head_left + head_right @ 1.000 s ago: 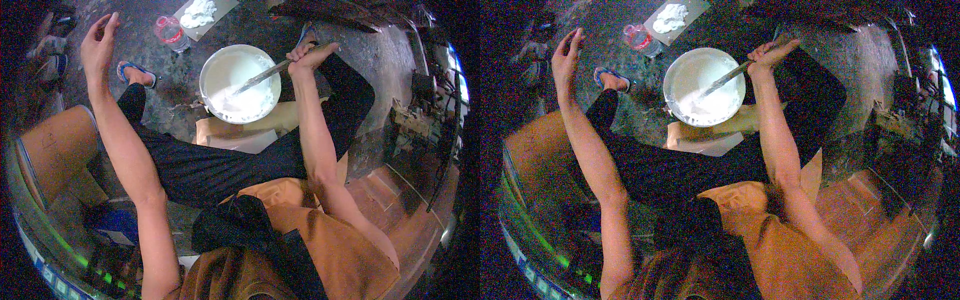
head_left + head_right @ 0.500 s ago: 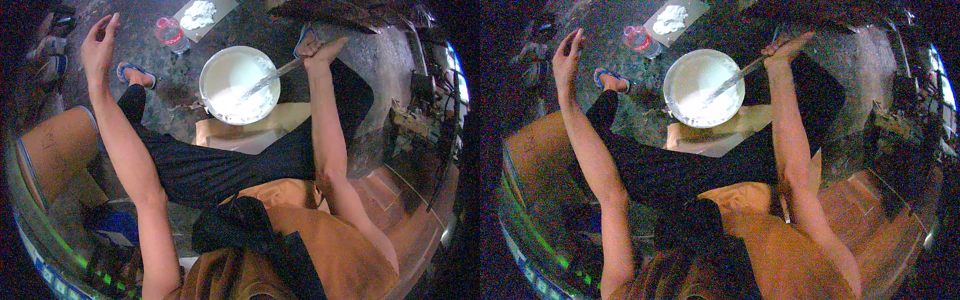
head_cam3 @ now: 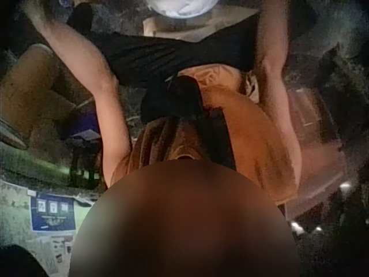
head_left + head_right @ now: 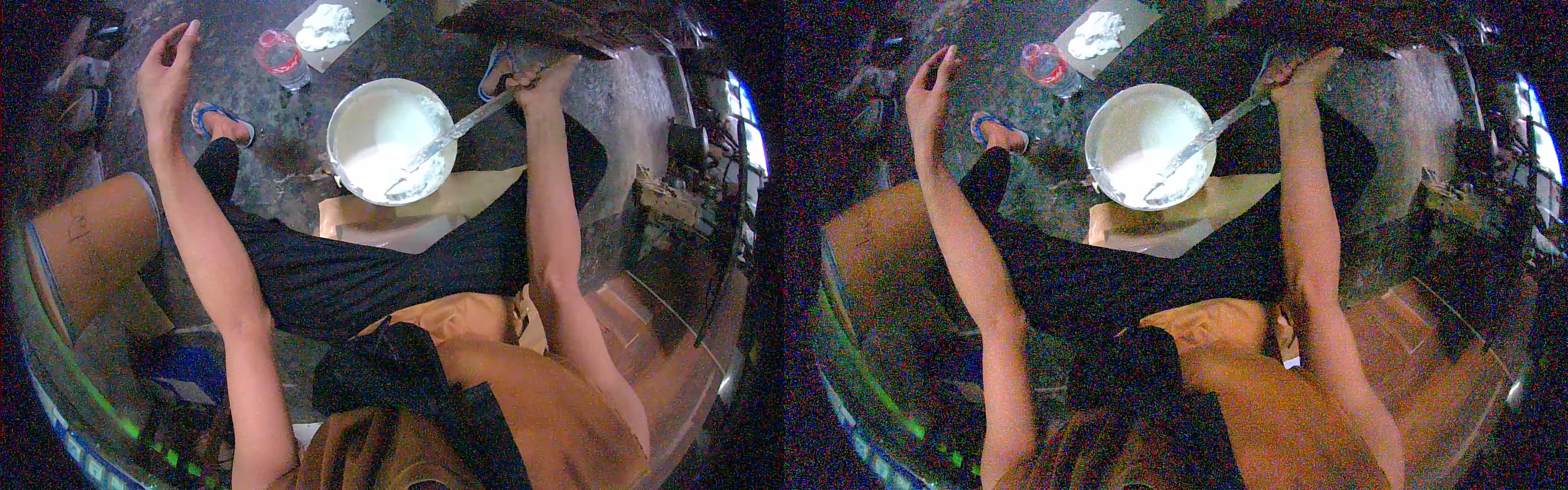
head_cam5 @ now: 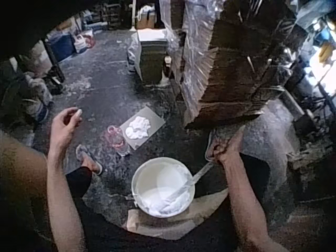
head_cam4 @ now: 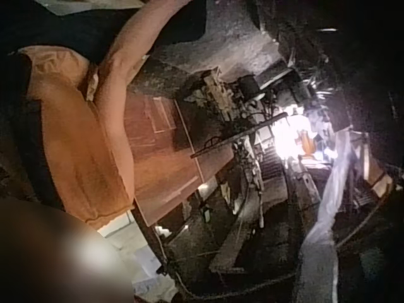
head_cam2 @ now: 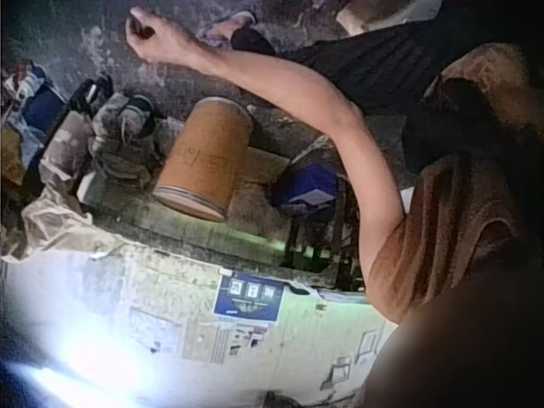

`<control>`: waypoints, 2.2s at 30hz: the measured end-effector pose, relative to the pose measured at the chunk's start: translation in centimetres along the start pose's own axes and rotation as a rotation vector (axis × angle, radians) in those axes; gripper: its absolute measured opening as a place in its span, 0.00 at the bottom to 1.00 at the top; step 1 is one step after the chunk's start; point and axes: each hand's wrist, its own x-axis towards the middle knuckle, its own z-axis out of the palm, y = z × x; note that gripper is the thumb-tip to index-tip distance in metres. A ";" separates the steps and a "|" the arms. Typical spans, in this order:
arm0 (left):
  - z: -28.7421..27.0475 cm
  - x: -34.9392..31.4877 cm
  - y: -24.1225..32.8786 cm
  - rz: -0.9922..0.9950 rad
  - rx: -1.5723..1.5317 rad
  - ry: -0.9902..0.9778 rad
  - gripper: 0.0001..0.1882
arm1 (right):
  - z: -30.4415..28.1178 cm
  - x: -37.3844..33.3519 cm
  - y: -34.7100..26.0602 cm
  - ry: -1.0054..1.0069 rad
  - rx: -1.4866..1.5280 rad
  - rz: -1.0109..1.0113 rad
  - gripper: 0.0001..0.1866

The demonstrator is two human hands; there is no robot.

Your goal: The person pours water from a bottle into a bucket containing white paste and stirs the mixture with a wooden paddle.

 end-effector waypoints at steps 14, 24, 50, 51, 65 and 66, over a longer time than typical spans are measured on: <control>-0.1 0.2 0.4 -0.023 0.000 -0.009 0.24 | 0.3 -1.5 1.9 0.144 -0.025 -0.056 0.39; -0.2 0.2 0.5 -0.006 0.019 -0.004 0.24 | -1.8 0.6 -0.6 0.078 -0.057 0.026 0.43; -0.1 1.4 0.2 -0.039 0.000 -0.016 0.23 | -9.0 7.3 -1.7 0.349 0.000 0.099 0.36; -0.1 1.4 0.0 -0.035 0.012 -0.017 0.22 | -8.7 7.1 -2.4 0.343 0.015 0.071 0.36; -3.7 0.8 2.3 -0.109 -0.033 0.154 0.24 | 11.7 -2.2 -10.5 0.090 0.344 -0.582 0.31; -3.6 1.3 3.0 -0.109 -0.051 0.148 0.24 | 13.9 -2.5 -10.7 0.099 0.380 -0.661 0.30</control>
